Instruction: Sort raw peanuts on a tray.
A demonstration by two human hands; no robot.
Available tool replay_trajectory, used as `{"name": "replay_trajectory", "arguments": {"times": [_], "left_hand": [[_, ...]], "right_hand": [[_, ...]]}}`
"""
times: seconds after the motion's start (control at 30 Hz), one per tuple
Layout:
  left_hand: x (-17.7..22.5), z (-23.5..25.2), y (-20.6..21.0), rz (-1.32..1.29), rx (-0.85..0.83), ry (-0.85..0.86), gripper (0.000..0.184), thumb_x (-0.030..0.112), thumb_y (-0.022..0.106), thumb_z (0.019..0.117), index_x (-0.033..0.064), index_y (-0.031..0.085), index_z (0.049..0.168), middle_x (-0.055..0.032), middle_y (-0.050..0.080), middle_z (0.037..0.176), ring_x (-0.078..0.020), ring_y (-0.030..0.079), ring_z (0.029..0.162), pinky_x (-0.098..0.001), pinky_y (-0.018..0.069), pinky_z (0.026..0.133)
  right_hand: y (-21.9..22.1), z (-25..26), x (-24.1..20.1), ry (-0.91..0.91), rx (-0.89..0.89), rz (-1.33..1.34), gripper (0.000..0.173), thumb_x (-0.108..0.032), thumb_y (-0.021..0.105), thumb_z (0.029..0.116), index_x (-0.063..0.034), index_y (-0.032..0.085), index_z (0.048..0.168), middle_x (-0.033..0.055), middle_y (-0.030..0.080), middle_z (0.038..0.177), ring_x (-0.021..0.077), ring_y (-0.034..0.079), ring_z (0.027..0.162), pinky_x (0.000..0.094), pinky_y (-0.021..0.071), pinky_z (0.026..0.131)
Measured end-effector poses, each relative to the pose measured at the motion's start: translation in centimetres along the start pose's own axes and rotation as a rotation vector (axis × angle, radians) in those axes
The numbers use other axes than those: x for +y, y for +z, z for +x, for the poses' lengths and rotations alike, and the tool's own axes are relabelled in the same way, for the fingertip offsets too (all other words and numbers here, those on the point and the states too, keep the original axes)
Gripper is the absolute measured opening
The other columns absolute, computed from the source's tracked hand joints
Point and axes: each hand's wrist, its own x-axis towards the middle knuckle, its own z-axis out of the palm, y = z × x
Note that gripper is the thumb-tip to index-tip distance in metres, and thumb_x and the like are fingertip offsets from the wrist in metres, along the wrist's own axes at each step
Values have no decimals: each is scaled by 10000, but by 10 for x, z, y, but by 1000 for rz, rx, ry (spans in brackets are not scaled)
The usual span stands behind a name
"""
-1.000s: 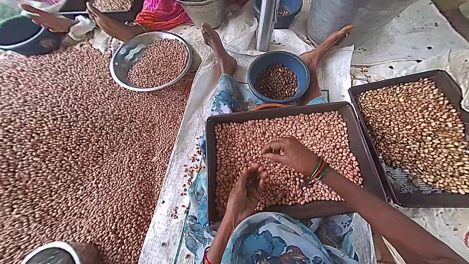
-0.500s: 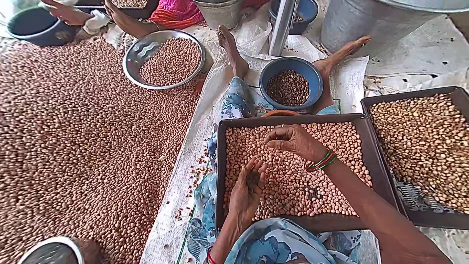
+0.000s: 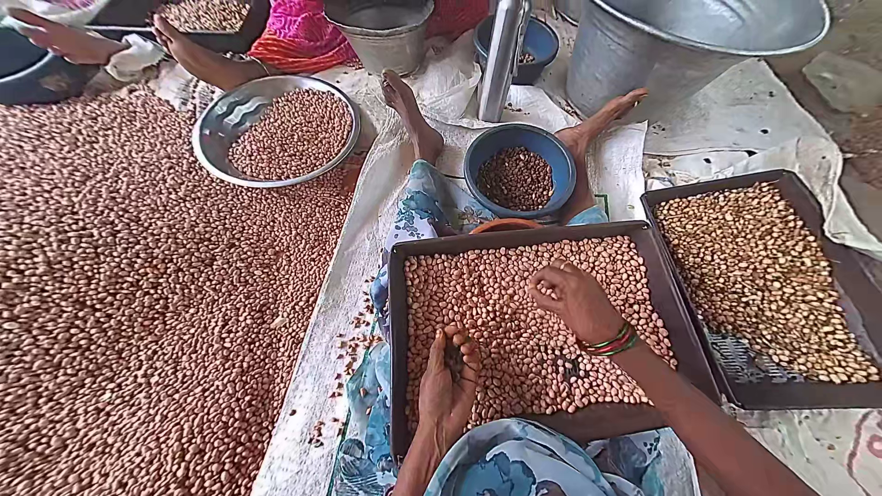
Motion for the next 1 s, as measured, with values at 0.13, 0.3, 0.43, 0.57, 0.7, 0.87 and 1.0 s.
{"name": "replay_trajectory", "arguments": {"times": [0.13,0.3,0.43,0.57,0.7,0.87,1.0], "left_hand": [[0,0,-4,-88,-68,-7,451,261,227,1122,102,604,931,29,622,655,-44,636,546,-156,552,538],[0,3,-7,-190,-222,-45,441,218,253,1108,79,636,938,29,624,647,-51,639,551,-157,552,553],[1,4,-8,-283,-312,-38,428,215,271,1100,64,647,959,23,629,649,-50,638,549,-151,543,544],[11,-4,-5,-328,-323,9,367,161,318,1056,51,647,938,14,628,651,-44,623,527,-143,532,516],[25,-8,-11,-266,-381,97,291,122,394,1047,52,676,1049,-13,678,723,-76,669,588,-174,562,547],[36,-8,-13,-240,-381,194,255,94,394,1038,39,641,1066,-31,675,763,-104,675,615,-203,582,583],[34,-7,-17,-181,-346,217,282,107,375,1045,68,654,1052,-21,678,740,-104,681,620,-216,587,591]], "right_hand": [[-57,-42,75,234,294,-143,398,-63,703,920,65,623,1289,339,598,1291,530,607,1141,681,462,937],[15,-61,75,354,118,75,647,-142,686,937,68,443,1499,328,459,1507,482,467,1390,596,373,1141],[53,-25,12,302,-53,196,851,-171,719,924,-46,253,1625,328,293,1616,487,306,1499,610,238,1216],[71,-6,-45,59,-355,296,624,-151,722,895,-135,552,1496,299,454,1528,478,328,1478,650,200,1191],[85,-32,-51,-383,-548,328,360,-103,746,873,-127,756,1233,223,614,1407,505,403,1428,768,232,1094],[38,-72,33,-698,-626,258,280,-35,743,834,-200,826,1044,65,691,1335,463,452,1411,803,282,1013],[-42,-77,84,-212,-650,-114,392,74,593,914,-182,811,1115,125,620,1440,503,326,1486,821,180,1062]]}}
